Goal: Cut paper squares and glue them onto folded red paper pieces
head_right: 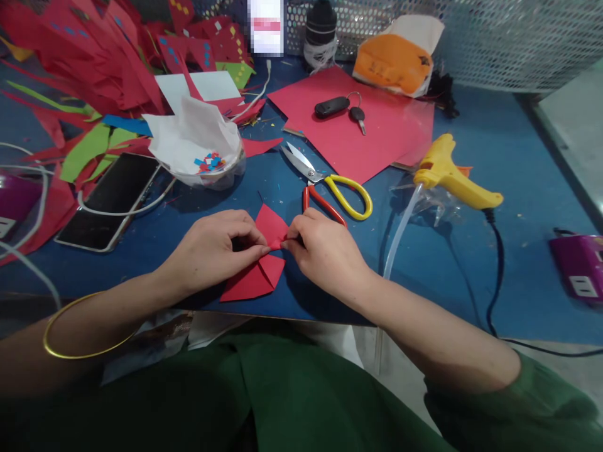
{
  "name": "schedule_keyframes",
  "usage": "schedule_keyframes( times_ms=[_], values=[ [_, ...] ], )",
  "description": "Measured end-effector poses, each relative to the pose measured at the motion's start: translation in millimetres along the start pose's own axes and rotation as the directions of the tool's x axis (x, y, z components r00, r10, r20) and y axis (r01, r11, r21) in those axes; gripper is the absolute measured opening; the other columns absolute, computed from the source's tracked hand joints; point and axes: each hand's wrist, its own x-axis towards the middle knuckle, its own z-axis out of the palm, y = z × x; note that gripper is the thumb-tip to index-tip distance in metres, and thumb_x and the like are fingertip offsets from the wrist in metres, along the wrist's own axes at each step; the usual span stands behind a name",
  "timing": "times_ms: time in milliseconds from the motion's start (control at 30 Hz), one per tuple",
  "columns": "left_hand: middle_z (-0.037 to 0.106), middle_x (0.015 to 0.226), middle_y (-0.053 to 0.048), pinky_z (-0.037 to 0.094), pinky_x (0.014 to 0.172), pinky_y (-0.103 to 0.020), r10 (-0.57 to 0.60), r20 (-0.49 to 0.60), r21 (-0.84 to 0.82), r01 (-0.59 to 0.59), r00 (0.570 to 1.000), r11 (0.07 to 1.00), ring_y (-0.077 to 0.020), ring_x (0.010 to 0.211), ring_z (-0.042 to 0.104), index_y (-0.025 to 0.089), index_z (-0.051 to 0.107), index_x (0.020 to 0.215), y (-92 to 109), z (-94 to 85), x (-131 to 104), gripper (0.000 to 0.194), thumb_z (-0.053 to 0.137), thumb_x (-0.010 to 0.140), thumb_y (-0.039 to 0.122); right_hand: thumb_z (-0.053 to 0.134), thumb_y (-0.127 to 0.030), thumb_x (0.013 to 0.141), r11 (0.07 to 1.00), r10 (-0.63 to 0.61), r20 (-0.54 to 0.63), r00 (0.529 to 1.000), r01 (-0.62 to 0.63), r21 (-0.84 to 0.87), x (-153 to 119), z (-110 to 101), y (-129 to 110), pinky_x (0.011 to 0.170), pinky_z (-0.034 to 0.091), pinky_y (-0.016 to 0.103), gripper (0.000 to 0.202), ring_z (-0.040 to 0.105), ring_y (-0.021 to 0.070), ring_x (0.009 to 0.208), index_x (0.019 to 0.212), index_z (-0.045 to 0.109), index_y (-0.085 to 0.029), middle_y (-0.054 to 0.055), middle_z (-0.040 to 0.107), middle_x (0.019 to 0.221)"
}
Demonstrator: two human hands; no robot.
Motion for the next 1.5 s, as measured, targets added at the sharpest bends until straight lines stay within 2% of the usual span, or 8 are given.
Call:
schedule_keyframes(
  times_ms=[433,600,733,867,1033,1200,1300,1500],
  values=[
    [0.063,0.076,-0.002,0.041,0.067,-0.031,0.016,-0.025,0.123,-0.012,1.000,0.992,-0.0177,0.075,0.059,0.017,0.066,0.070,3,3.3,-1,0.010,0.065,0.080,0.018,0.063,-0.015,0.085,0.999,-0.012,0.003,1.000,0.012,-0.032,0,0,-2,0.058,0.033,0.027,0.010,0.052,0.0121,0.065,0.076,0.061,-0.016,0.001,0.057,0.079],
    [0.068,0.083,-0.002,0.043,0.065,-0.029,0.060,-0.077,0.152,-0.047,0.995,0.987,-0.0166,0.077,0.063,0.017,0.069,0.085,3,0.2,-8,0.008,0.063,0.086,0.022,0.063,-0.016,0.086,0.999,0.009,0.020,1.000,-0.008,-0.052,1,-1,-4,0.058,0.034,0.027,0.009,0.053,0.0127,0.066,0.077,0.061,-0.017,0.002,0.058,0.082],
    [0.072,0.102,-0.004,0.045,0.066,-0.030,0.248,-0.022,0.311,-0.229,0.968,0.922,-0.0182,0.087,0.066,0.020,0.069,0.110,2,-2.8,-19,0.024,0.048,0.098,0.025,0.064,-0.017,0.086,0.998,0.010,0.024,1.000,-0.008,-0.060,1,-2,-3,0.059,0.034,0.027,0.009,0.053,0.0131,0.067,0.077,0.061,-0.017,0.002,0.059,0.083],
    [0.071,0.104,-0.012,0.048,0.067,-0.036,0.444,0.129,0.495,-0.446,0.887,0.746,-0.0236,0.084,0.063,0.011,0.067,0.118,4,-0.3,-27,0.037,0.041,0.102,0.031,0.064,-0.017,0.086,0.998,0.001,0.022,1.000,0.001,-0.066,1,-1,-3,0.061,0.036,0.027,0.010,0.055,0.0136,0.069,0.076,0.060,-0.017,0.002,0.060,0.083],
    [0.069,0.112,-0.017,0.051,0.073,-0.042,0.423,0.211,0.528,-0.467,0.881,0.710,-0.0288,0.094,0.061,0.005,0.063,0.124,5,5.3,-31,0.046,0.039,0.102,0.038,0.064,-0.017,0.085,0.997,0.007,-0.002,1.000,-0.007,-0.079,1,1,-2,0.060,0.039,0.028,0.011,0.055,0.0134,0.067,0.076,0.059,-0.017,0.003,0.060,0.084],
    [0.069,0.112,-0.015,0.050,0.074,-0.042,0.433,0.171,0.522,-0.454,0.885,0.722,-0.0286,0.095,0.061,0.007,0.062,0.126,1,7.6,-34,0.049,0.037,0.102,0.042,0.059,-0.015,0.087,0.996,-0.088,-0.120,0.989,0.085,-0.029,-6,-23,-3,0.062,0.047,0.029,0.006,0.061,0.0155,0.070,0.086,0.062,-0.020,0.003,0.067,0.087],
    [0.069,0.112,-0.014,0.050,0.076,-0.041,0.446,0.148,0.516,-0.453,0.883,0.727,-0.0286,0.096,0.061,0.007,0.062,0.126,-1,8.4,-35,0.048,0.038,0.102,0.041,0.049,-0.019,0.094,0.973,-0.178,-0.170,0.969,0.148,-0.176,-16,-38,-6,0.070,0.052,0.035,0.018,0.068,0.0213,0.083,0.103,0.065,-0.021,0.007,0.073,0.099],
    [0.068,0.115,-0.015,0.050,0.079,-0.043,0.444,0.120,0.500,-0.441,0.888,0.745,-0.0292,0.100,0.060,0.006,0.061,0.127,-3,11.9,-36,0.048,0.040,0.101,0.040,0.038,-0.019,0.098,0.827,-0.463,0.070,0.884,0.459,-0.326,-36,-20,-6,0.103,0.048,0.047,0.039,0.058,0.0285,0.126,0.130,0.056,-0.006,0.018,0.067,0.127]
  ],
)
